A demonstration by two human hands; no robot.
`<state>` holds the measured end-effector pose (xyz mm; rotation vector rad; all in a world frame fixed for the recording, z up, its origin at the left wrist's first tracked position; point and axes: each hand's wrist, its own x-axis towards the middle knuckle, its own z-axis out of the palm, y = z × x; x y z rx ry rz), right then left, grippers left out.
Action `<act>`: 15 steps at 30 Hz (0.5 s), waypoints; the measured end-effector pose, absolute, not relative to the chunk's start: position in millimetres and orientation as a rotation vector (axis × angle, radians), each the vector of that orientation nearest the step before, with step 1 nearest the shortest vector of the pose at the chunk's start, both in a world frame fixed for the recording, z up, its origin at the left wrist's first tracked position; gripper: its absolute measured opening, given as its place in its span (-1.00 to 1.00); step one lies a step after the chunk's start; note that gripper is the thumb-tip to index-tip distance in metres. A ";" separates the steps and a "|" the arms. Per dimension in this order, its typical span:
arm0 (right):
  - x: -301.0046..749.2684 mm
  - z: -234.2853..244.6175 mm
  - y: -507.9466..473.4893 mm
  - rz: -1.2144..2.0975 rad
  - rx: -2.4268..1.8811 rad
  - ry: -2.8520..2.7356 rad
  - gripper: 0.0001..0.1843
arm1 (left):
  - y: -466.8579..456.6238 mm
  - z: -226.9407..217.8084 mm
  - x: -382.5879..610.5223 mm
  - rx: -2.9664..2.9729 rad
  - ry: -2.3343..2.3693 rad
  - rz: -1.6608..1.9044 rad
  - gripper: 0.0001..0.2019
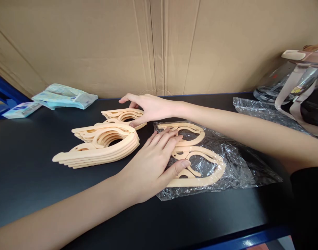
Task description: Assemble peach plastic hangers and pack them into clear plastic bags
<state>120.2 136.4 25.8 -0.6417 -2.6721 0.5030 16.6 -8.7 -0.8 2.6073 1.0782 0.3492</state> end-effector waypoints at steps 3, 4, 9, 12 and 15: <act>122.3 27.7 134.2 0.396 -0.660 -2.656 -0.28 | -8.4 -0.8 16.5 2.606 1.082 0.349 -0.33; 125.7 29.3 133.2 0.362 -0.664 -2.646 -0.30 | -8.5 -0.7 16.3 2.605 1.083 0.351 -0.33; 169.0 42.1 124.3 0.247 -0.692 -2.568 -0.29 | -9.4 0.0 15.8 2.601 1.081 0.349 -0.34; 213.7 45.0 112.3 0.227 -0.834 -2.526 -0.19 | -9.3 0.4 16.6 2.589 1.081 0.347 -0.35; 262.2 40.4 94.9 0.222 -1.046 -2.423 -0.16 | -8.9 0.6 17.4 2.583 1.085 0.352 -0.35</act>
